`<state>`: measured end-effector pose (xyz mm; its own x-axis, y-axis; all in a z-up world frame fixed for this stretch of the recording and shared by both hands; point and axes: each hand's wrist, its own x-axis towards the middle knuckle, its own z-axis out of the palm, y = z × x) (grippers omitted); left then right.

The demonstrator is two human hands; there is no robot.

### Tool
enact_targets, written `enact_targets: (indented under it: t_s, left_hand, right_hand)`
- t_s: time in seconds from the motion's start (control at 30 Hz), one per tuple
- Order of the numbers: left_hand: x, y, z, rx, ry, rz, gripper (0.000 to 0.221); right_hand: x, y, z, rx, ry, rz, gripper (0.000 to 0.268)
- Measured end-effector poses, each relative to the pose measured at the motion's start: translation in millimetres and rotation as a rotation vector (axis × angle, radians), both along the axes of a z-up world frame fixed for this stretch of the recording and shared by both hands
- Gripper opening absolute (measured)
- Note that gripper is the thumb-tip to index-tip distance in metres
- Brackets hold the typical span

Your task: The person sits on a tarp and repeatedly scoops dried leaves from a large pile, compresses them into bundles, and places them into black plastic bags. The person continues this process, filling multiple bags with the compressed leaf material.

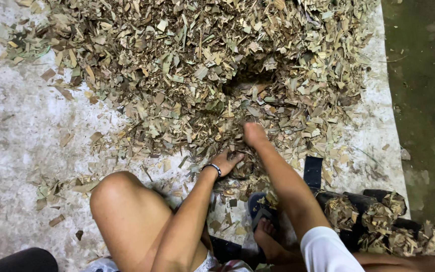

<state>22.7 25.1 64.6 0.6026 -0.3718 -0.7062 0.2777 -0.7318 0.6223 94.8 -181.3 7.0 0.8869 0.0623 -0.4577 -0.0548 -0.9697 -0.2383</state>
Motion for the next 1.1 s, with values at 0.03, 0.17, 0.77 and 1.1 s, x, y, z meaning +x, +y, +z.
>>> enact_targets:
  t_s: [0.03,0.17,0.77,1.1]
  left_hand:
    - [0.4,0.5,-1.9,-0.004,-0.009,0.016,0.106]
    - [4.9,3.9,-6.3,-0.013,-0.026,0.080,0.094]
    - [-9.2,3.6,-52.9,-0.089,-0.228,0.159,0.075]
    - [-12.4,3.7,-51.2,-0.157,-0.228,0.252,0.053]
  right_hand:
    - [0.2,-5.8,9.2,0.125,0.017,-0.075,0.063]
    - [-2.3,-31.3,43.5,0.620,-0.039,-0.388,0.087]
    - [-89.9,-37.1,92.1,0.331,-0.445,-0.141,0.051]
    - [-159.5,40.2,103.5,0.231,-0.364,0.141,0.059]
